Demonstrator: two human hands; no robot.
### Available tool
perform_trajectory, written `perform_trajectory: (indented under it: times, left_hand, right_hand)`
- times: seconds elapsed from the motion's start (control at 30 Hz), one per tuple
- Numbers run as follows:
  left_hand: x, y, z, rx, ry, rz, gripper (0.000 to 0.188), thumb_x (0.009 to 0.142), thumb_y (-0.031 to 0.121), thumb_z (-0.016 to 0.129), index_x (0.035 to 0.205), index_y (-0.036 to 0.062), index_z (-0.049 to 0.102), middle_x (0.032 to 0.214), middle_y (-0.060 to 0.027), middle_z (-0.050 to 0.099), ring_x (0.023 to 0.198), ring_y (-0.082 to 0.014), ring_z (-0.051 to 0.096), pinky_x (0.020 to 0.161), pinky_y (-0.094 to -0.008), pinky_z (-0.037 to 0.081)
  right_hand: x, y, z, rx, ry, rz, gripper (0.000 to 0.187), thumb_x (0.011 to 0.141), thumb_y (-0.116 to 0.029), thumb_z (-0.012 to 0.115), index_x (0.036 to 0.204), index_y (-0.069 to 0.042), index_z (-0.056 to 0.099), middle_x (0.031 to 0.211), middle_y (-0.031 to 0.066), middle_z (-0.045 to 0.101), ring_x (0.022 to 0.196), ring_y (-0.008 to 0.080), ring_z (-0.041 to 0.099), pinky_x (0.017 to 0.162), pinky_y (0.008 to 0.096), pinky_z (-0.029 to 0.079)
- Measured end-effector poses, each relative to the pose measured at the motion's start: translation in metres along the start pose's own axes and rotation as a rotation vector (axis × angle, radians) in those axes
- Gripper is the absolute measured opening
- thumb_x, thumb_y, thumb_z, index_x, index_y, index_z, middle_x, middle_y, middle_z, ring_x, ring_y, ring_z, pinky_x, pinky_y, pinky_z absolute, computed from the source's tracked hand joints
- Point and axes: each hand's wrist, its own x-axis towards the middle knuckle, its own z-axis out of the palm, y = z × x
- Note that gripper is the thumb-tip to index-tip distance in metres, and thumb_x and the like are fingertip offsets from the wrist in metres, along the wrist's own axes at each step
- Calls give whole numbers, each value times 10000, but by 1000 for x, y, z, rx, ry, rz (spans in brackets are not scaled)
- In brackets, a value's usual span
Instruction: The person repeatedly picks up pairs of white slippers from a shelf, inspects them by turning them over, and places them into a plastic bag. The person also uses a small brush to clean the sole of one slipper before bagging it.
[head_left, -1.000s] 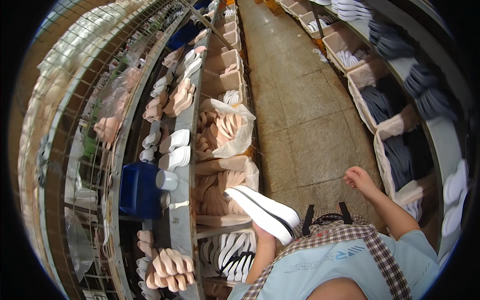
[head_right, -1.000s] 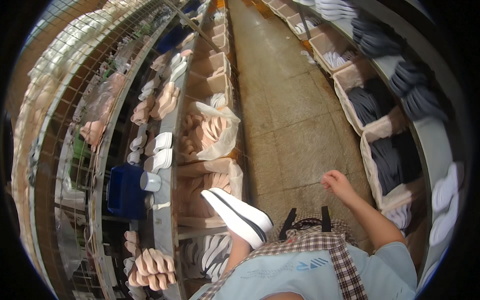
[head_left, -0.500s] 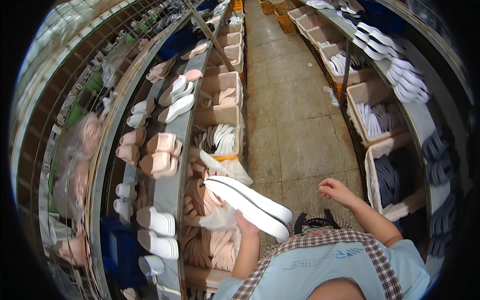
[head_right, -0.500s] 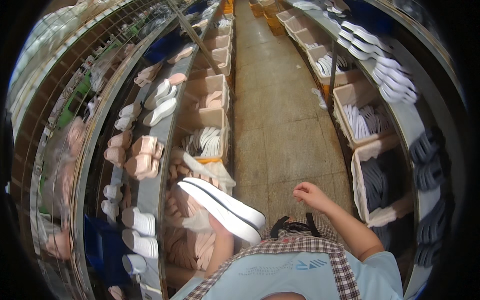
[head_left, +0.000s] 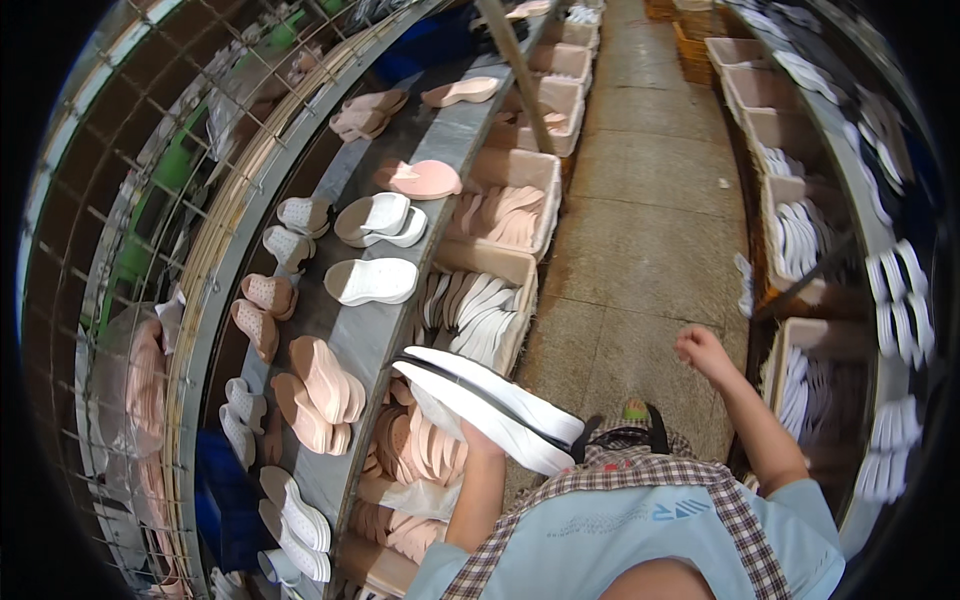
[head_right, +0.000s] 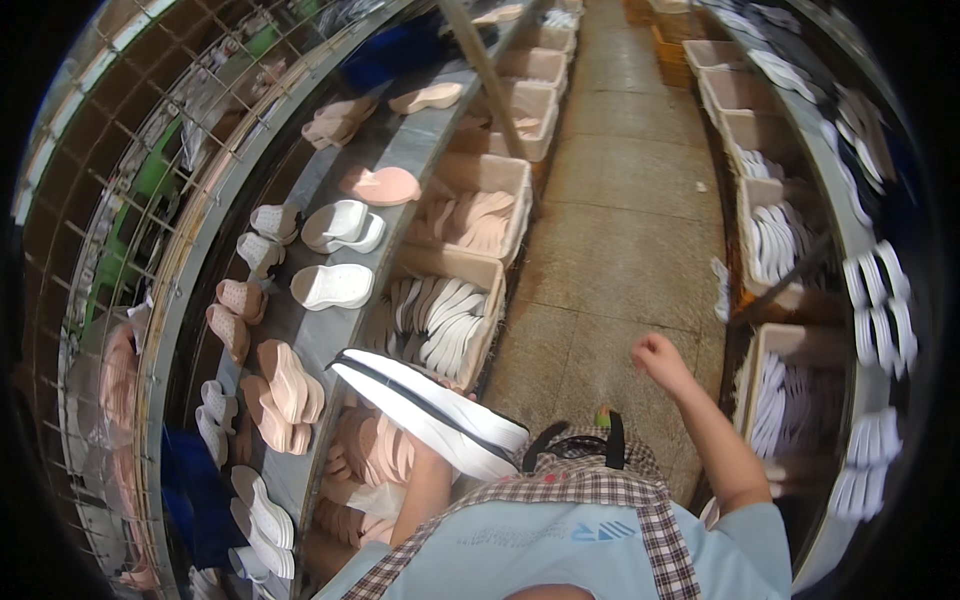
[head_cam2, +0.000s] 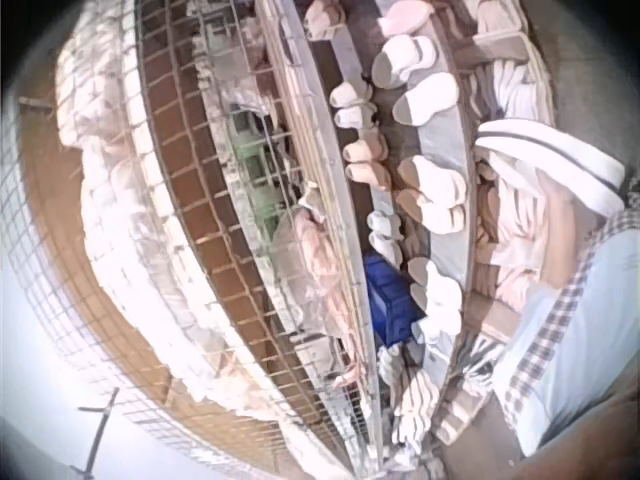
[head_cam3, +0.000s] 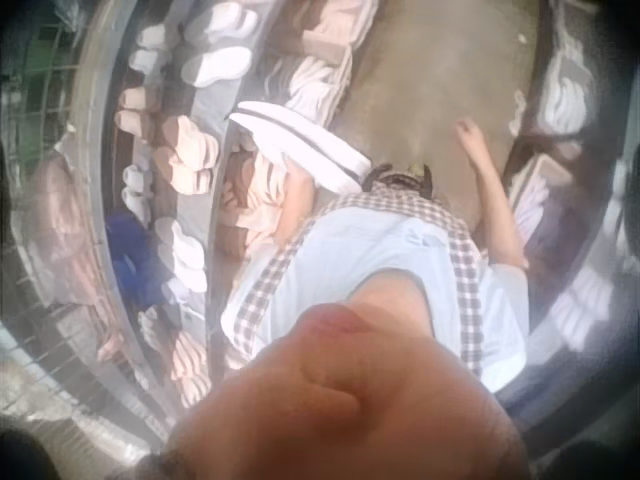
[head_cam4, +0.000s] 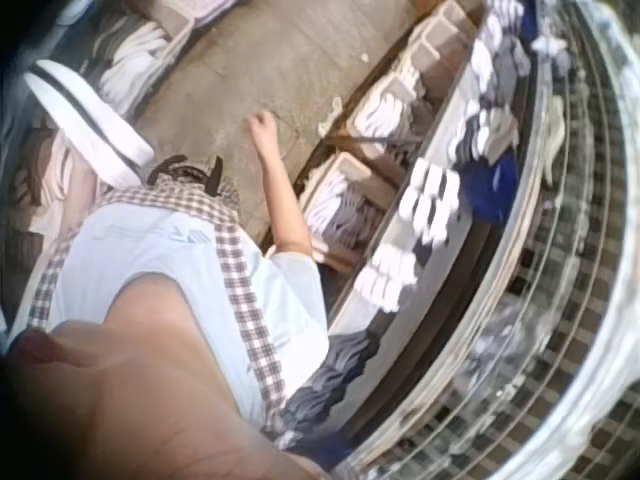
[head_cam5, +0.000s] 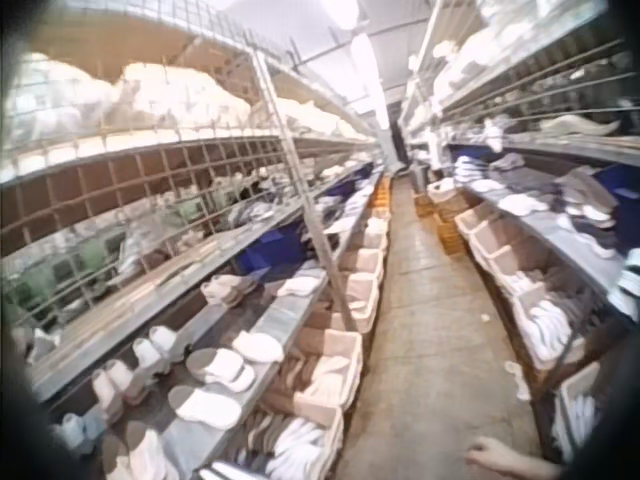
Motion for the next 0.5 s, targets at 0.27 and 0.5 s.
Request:
perform_trajectory:
  times: [0.27, 0.5]
  left_hand:
    - [102, 18, 8, -139, -23, 268, 328, 900, 359, 493, 953, 38, 539, 877, -103, 566, 841, -263, 559, 884, -471, 457]
    - [174, 44, 18, -134, 161, 436, 323, 904, 370, 459, 1030, 92, 564, 825, -46, 521, 830, -248, 536, 863, -470, 413]
  right_hand:
    - [256, -162, 118, -277, -265, -465, 321, 814, -173, 589, 1069, 21, 567, 893, 87, 611, 816, 148, 564, 744, 295, 461]
    - [385, -290, 254, -598, -252, -912, 489, 738, -261, 647, 1108, 41, 540, 1033, 249, 587, 962, 353, 580, 845, 410, 461]
